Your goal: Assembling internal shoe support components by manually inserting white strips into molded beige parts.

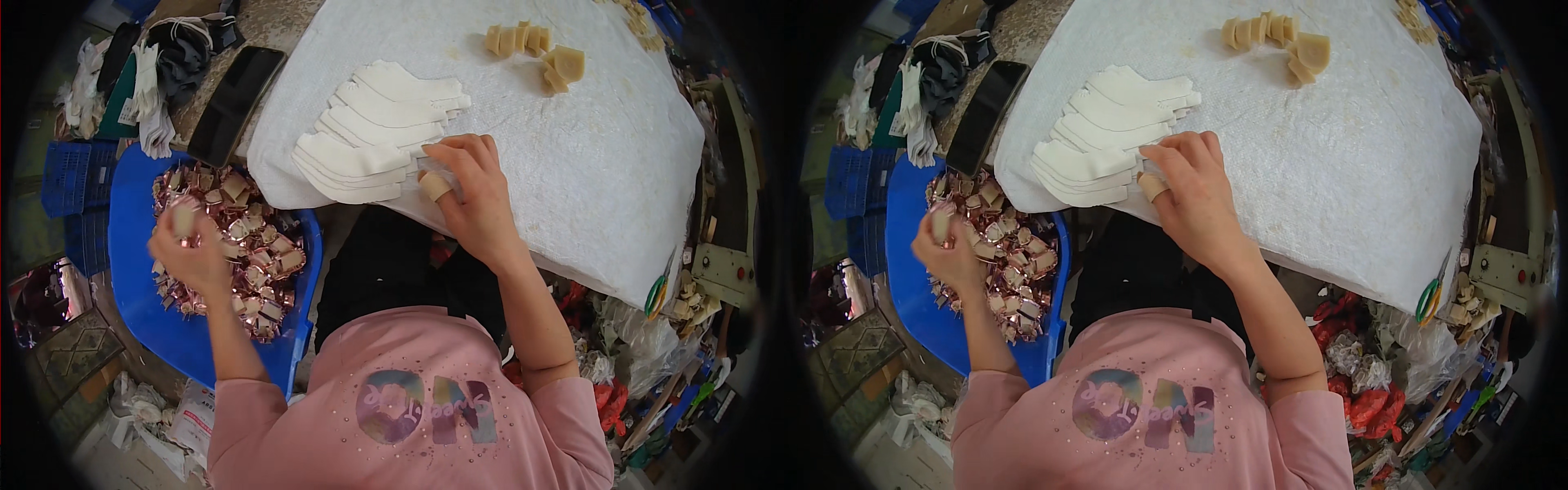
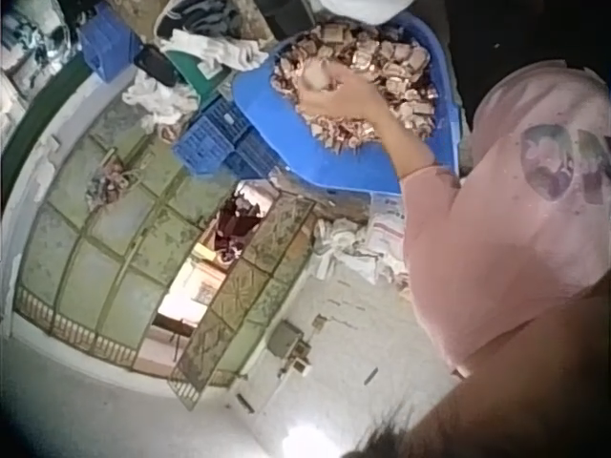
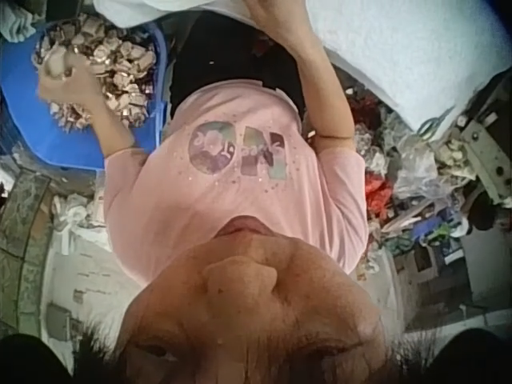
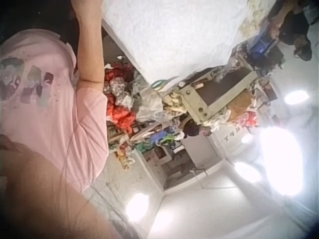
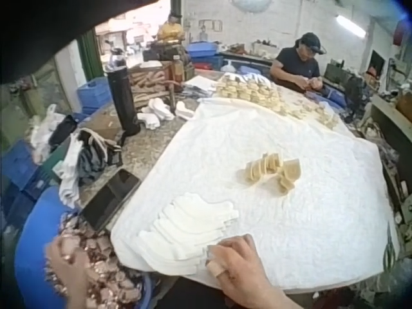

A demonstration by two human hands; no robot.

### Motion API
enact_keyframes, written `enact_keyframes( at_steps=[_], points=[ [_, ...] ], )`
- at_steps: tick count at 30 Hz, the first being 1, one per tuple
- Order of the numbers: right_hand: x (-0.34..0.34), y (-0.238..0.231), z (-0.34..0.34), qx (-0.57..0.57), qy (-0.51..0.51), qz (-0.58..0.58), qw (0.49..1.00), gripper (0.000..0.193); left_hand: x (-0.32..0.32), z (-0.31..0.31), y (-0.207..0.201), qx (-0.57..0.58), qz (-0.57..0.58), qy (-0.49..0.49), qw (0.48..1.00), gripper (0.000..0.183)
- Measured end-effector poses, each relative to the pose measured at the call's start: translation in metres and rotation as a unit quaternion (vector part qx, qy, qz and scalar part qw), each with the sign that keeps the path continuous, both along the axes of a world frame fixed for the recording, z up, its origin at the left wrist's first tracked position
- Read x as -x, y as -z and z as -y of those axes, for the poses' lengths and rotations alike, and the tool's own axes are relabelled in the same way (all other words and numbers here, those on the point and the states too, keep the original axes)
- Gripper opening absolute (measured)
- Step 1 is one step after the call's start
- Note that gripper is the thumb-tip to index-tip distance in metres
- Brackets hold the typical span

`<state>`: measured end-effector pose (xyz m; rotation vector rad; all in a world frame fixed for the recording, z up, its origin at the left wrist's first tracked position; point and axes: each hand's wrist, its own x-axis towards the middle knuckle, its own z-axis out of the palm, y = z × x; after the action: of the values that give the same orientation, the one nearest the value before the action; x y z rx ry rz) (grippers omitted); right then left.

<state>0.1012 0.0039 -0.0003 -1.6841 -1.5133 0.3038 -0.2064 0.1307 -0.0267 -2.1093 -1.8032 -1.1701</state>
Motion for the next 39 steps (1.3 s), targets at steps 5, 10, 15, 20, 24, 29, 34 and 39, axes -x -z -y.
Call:
enact_keyframes(
  at_steps=[5, 10, 15, 20, 24, 29, 34, 39],
  points=[
    [0.013, -0.002, -0.014, 0.003, -0.032, 0.049, 0.998, 0.032, 0.051, -0.018, -0.006, -0.071, -0.136, -0.202, 0.967, 0.043],
    [0.021, 0.002, -0.033, -0.009, -0.065, 0.186, 0.980, 0.028, -0.047, 0.008, -0.017, 0.013, 0.021, 0.147, 0.989, 0.028],
    [0.026, 0.007, -0.043, -0.024, -0.074, 0.253, 0.964, 0.017, -0.107, 0.032, -0.012, 0.013, 0.072, 0.388, 0.919, 0.027],
    [0.017, 0.006, -0.044, -0.031, -0.042, 0.170, 0.984, 0.018, -0.133, 0.033, -0.006, -0.023, 0.014, 0.401, 0.916, 0.033],
    [0.000, -0.004, -0.039, -0.015, 0.033, -0.141, 0.989, 0.016, -0.129, 0.035, 0.007, 0.041, 0.031, 0.398, 0.916, 0.035],
    [-0.022, -0.019, -0.017, -0.148, 0.084, -0.025, 0.985, 0.018, -0.137, 0.036, 0.001, 0.065, 0.038, 0.403, 0.912, 0.035],
    [-0.024, -0.028, 0.002, -0.193, 0.005, 0.197, 0.961, 0.022, -0.152, 0.057, -0.033, 0.039, 0.069, 0.443, 0.893, 0.026],
    [-0.031, -0.036, 0.018, -0.057, -0.061, 0.136, 0.987, 0.035, -0.180, 0.072, -0.036, 0.485, 0.488, 0.424, 0.589, 0.038]
  ],
)
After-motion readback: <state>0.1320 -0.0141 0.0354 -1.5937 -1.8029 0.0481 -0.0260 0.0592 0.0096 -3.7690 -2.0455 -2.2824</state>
